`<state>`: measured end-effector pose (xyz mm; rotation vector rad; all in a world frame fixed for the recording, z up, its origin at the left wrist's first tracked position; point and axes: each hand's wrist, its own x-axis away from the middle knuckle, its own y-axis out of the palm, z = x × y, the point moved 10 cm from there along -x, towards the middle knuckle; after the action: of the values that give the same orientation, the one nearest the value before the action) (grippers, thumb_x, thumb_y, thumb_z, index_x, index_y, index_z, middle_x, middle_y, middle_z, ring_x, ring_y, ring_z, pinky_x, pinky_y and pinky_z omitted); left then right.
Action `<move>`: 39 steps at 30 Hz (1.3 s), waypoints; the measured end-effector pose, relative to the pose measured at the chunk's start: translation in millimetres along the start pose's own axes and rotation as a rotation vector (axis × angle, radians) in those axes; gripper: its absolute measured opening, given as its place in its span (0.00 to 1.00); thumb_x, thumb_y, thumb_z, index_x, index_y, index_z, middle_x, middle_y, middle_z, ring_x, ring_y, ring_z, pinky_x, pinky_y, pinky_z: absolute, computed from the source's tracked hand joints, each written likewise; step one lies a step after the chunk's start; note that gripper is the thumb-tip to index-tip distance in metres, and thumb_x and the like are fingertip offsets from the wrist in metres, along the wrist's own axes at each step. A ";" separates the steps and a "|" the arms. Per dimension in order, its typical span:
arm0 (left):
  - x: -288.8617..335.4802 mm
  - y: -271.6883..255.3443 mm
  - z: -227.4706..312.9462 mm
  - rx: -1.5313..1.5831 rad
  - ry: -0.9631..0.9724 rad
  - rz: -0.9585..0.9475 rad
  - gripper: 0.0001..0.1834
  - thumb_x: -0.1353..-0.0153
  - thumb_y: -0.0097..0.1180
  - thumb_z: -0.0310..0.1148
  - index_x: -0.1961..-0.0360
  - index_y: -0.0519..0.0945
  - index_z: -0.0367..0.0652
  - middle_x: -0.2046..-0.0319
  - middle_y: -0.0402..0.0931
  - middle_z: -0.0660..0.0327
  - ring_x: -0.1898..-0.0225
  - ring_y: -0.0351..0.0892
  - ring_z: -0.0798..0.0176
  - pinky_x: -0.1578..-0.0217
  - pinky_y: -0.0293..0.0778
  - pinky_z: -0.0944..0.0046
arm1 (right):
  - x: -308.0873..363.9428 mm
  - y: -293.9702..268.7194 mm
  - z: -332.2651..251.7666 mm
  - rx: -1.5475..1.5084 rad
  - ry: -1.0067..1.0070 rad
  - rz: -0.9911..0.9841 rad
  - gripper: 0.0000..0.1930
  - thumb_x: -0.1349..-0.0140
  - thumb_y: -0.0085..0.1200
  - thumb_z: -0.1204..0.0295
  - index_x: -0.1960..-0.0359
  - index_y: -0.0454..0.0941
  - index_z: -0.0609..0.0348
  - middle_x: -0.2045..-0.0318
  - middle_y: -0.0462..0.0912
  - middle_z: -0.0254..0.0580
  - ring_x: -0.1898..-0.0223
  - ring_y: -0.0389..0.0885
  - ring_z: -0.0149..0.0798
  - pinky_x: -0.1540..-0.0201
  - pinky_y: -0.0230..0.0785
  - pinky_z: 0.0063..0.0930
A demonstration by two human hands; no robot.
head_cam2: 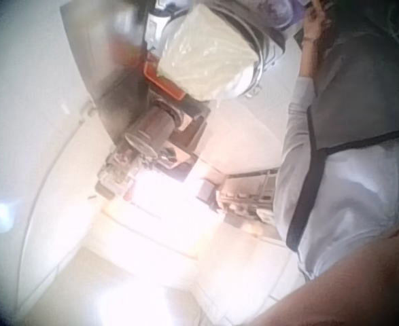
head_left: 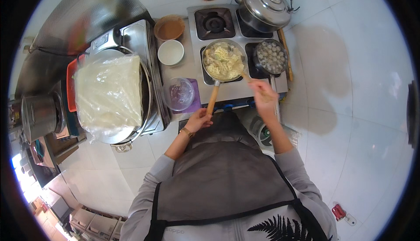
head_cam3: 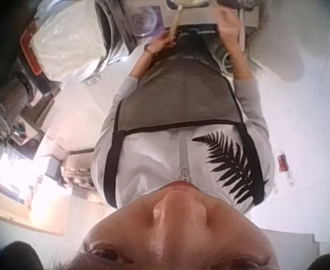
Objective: The person stirs noodles in a pan on a gas stove, adds a brown sauce, then places leafy greens into the pan. They transfer the cooked noodles and greens into a plastic bag and carry it across the kitchen.
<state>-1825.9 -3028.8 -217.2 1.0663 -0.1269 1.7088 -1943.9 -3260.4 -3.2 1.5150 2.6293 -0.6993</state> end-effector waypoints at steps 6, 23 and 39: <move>1.4 -1.7 0.2 -0.017 -0.013 0.006 0.26 0.37 0.59 0.37 0.40 0.65 0.42 0.53 0.76 0.58 0.60 0.82 0.63 0.59 0.79 0.64 | 2.2 40.7 30.8 -0.004 0.072 0.046 0.06 0.41 0.60 0.77 0.64 0.79 0.66 0.63 0.83 0.49 0.62 0.82 0.37 0.58 0.73 0.27; -1.6 1.5 4.5 0.015 0.078 -0.018 0.23 0.34 0.55 0.33 0.42 0.65 0.37 0.57 0.78 0.57 0.67 0.81 0.66 0.68 0.78 0.70 | -9.3 -4.7 4.2 0.156 -0.011 0.009 0.06 0.44 0.62 0.75 0.69 0.80 0.65 0.64 0.81 0.47 0.61 0.80 0.42 0.57 0.70 0.29; 6.1 2.6 6.2 0.028 0.113 -0.026 0.23 0.36 0.59 0.36 0.44 0.70 0.37 0.57 0.78 0.60 0.63 0.81 0.66 0.63 0.78 0.69 | -47.0 64.0 2.8 0.130 0.056 -0.162 0.07 0.41 0.62 0.72 0.69 0.79 0.63 0.66 0.86 0.43 0.68 0.82 0.28 0.64 0.73 0.22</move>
<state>-1824.6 -3028.9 -208.2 0.9849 -0.0168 1.7477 -1866.8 -3272.6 -17.7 1.3811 2.8236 -0.8681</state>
